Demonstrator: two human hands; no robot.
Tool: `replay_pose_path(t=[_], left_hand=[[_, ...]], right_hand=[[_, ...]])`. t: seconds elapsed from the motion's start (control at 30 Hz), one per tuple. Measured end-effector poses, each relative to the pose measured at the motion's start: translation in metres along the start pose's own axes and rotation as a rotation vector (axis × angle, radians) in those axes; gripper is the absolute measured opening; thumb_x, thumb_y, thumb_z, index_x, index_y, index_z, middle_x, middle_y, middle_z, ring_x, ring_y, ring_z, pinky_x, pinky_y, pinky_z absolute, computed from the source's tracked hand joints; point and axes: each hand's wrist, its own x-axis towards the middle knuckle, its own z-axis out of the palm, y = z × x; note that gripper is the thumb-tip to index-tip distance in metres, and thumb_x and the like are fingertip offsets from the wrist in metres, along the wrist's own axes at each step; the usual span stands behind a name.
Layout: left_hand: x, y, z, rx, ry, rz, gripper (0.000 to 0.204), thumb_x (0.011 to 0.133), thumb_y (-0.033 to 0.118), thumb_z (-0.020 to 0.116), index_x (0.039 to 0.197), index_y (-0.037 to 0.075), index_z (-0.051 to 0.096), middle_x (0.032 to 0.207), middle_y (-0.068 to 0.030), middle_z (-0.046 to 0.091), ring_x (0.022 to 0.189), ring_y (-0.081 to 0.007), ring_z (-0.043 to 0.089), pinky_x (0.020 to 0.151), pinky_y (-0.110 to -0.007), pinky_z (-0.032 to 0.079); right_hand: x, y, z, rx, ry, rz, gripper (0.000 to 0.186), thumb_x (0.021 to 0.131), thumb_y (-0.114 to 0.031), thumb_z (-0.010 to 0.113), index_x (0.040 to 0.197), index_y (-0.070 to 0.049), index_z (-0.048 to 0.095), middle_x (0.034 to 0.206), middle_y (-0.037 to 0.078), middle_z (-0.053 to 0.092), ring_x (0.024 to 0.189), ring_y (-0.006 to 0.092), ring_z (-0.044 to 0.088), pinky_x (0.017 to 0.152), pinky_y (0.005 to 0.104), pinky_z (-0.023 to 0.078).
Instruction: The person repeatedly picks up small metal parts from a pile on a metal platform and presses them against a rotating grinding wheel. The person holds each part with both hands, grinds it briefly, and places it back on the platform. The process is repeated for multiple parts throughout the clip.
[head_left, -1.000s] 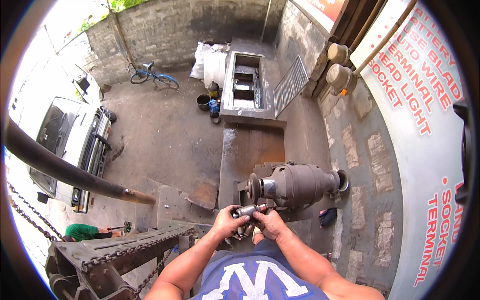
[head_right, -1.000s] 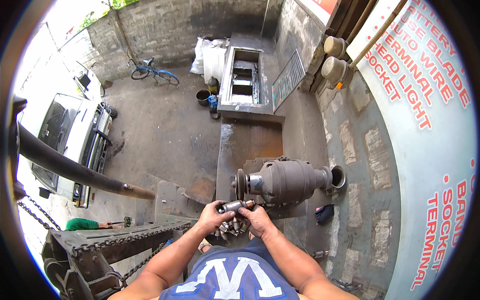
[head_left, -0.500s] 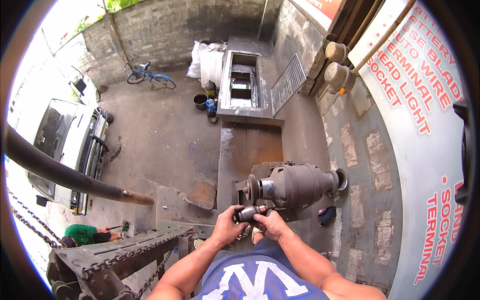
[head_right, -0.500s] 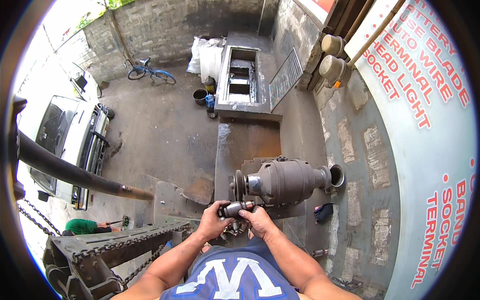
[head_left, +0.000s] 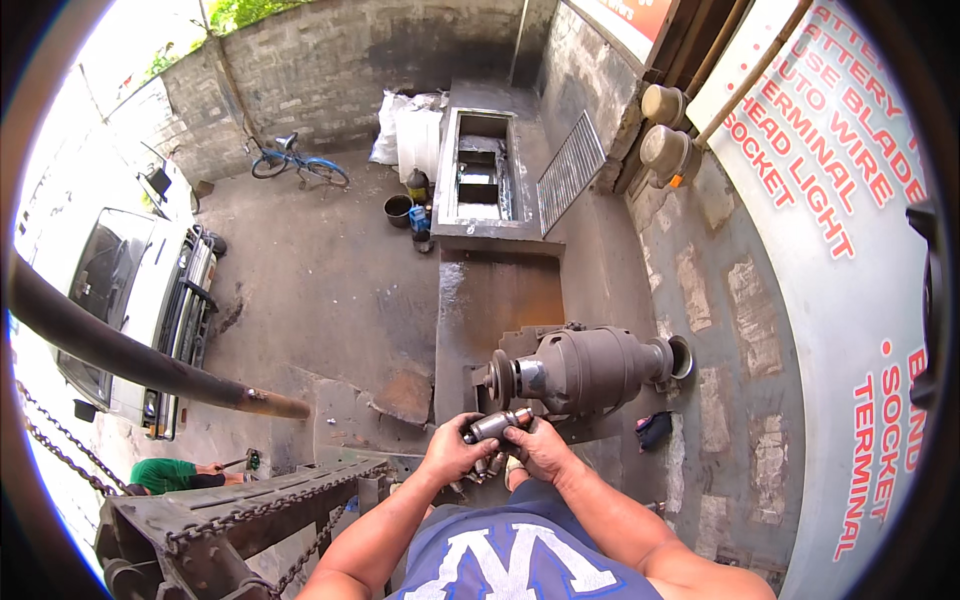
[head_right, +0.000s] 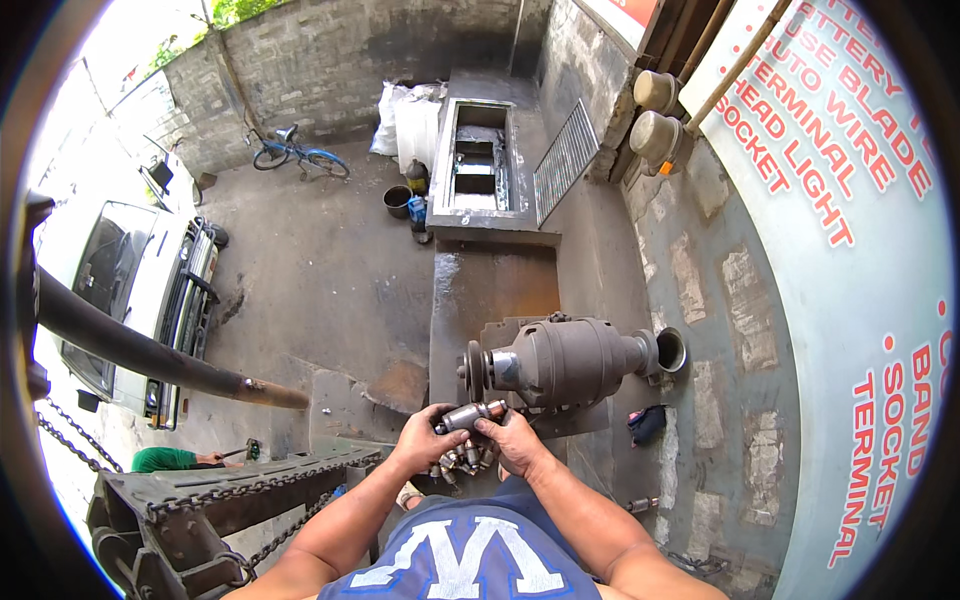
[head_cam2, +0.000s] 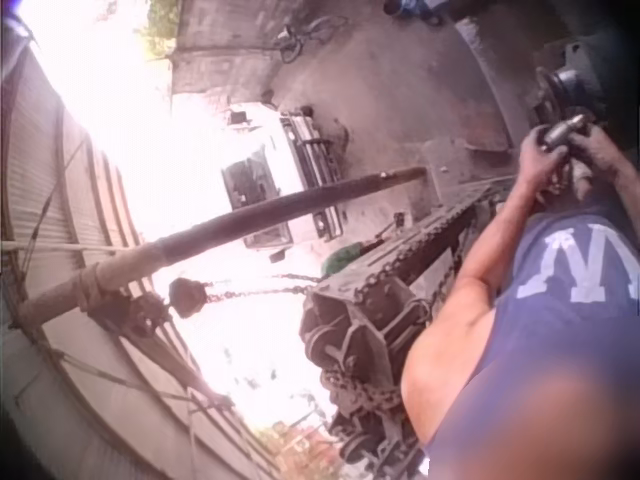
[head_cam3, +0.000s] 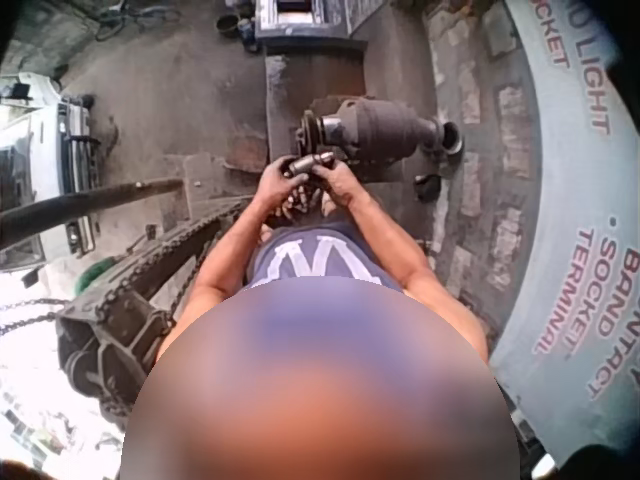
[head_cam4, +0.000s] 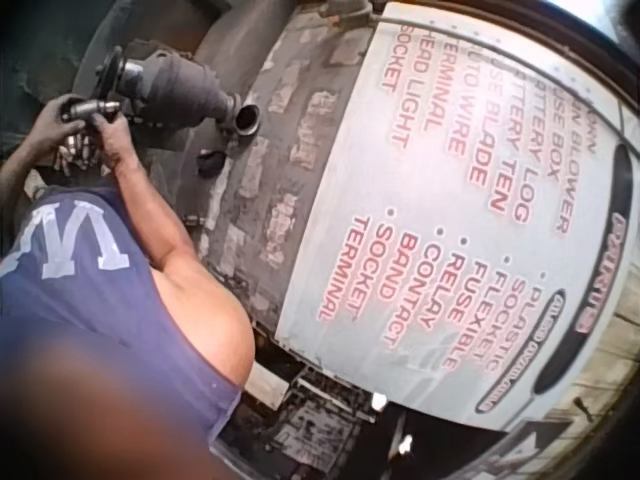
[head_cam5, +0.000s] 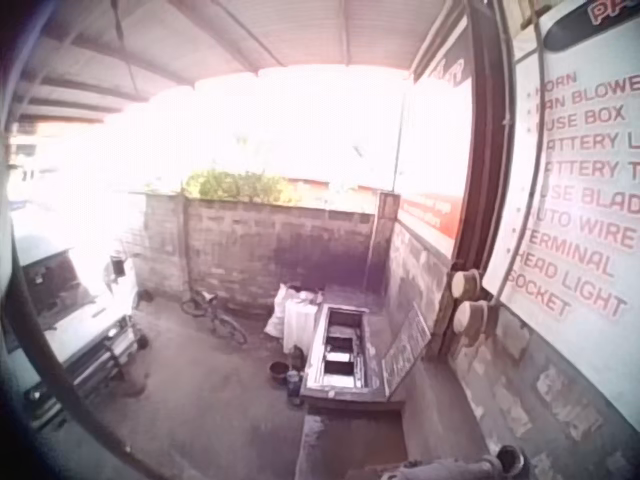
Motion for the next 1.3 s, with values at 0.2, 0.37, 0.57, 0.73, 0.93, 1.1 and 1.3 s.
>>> replay_pose_path(t=[0.2, 0.37, 0.57, 0.73, 0.93, 1.1, 1.3], left_hand=[[0.001, 0.001, 0.002, 0.043, 0.01, 0.016, 0.064, 0.082, 0.018, 0.093, 0.137, -0.002, 0.067, 0.121, -0.0206, 0.077, 0.112, -0.0317, 0.075, 0.1, -0.04, 0.058], [-0.01, -0.003, 0.002, 0.256, 0.16, 0.577, 0.06, 0.076, 0.0, 0.087, 0.132, 0.006, 0.066, 0.138, -0.0192, 0.069, 0.125, -0.0401, 0.068, 0.106, -0.045, 0.057], [-0.016, -0.001, -0.001, 0.257, 0.139, 0.696, 0.064, 0.074, 0.003, 0.092, 0.132, 0.006, 0.066, 0.137, -0.019, 0.071, 0.123, -0.0364, 0.071, 0.106, -0.044, 0.057], [-0.013, -0.009, 0.011, -0.484, -0.018, -0.153, 0.067, 0.083, 0.017, 0.097, 0.136, -0.008, 0.064, 0.116, -0.0115, 0.076, 0.105, -0.0166, 0.072, 0.097, -0.034, 0.058], [0.026, -0.026, 0.019, -0.419, -0.154, -0.19, 0.051, 0.091, 0.021, 0.09, 0.128, -0.007, 0.068, 0.11, -0.0104, 0.077, 0.099, -0.0151, 0.072, 0.091, -0.032, 0.06], [0.03, -0.032, 0.007, -0.422, -0.178, -0.235, 0.041, 0.096, 0.02, 0.086, 0.123, -0.007, 0.071, 0.107, -0.0086, 0.078, 0.093, -0.0136, 0.072, 0.088, -0.031, 0.059], [0.034, -0.03, 0.006, -0.423, -0.191, -0.265, 0.038, 0.096, 0.022, 0.085, 0.119, -0.006, 0.072, 0.1, -0.0057, 0.077, 0.09, -0.0121, 0.071, 0.086, -0.029, 0.058]], right_hand=[[0.006, -0.001, -0.002, -0.008, -0.003, 0.092, 0.029, 0.102, -0.006, 0.075, 0.129, -0.002, 0.064, 0.126, 0.011, 0.07, 0.11, 0.0226, 0.072, 0.097, 0.0397, 0.062], [-0.006, -0.008, 0.0, 0.004, -0.129, 0.059, 0.039, 0.1, -0.003, 0.076, 0.135, -0.005, 0.059, 0.133, 0.01, 0.065, 0.118, 0.0252, 0.07, 0.102, 0.0424, 0.061], [-0.02, -0.002, 0.005, 0.069, -0.021, -0.021, 0.034, 0.099, 0.0, 0.076, 0.129, -0.006, 0.061, 0.123, 0.008, 0.069, 0.113, 0.0231, 0.071, 0.099, 0.0409, 0.063], [-0.018, -0.002, 0.001, 0.09, 0.084, -0.063, 0.03, 0.097, 0.003, 0.076, 0.125, -0.005, 0.067, 0.116, 0.008, 0.074, 0.107, 0.0216, 0.073, 0.095, 0.0372, 0.064], [-0.011, -0.006, -0.006, 0.089, 0.162, -0.05, 0.025, 0.102, -0.003, 0.071, 0.126, 0.001, 0.07, 0.115, 0.012, 0.077, 0.101, 0.0258, 0.076, 0.095, 0.0403, 0.065], [0.0, 0.006, -0.001, 0.115, 0.196, -0.023, 0.019, 0.102, -0.005, 0.072, 0.121, 0.0, 0.072, 0.116, 0.012, 0.077, 0.102, 0.0269, 0.077, 0.093, 0.0414, 0.066], [0.001, 0.01, -0.007, 0.117, 0.215, 0.003, 0.029, 0.101, -0.01, 0.075, 0.129, -0.001, 0.069, 0.118, 0.011, 0.077, 0.105, 0.0269, 0.076, 0.093, 0.0423, 0.064]])
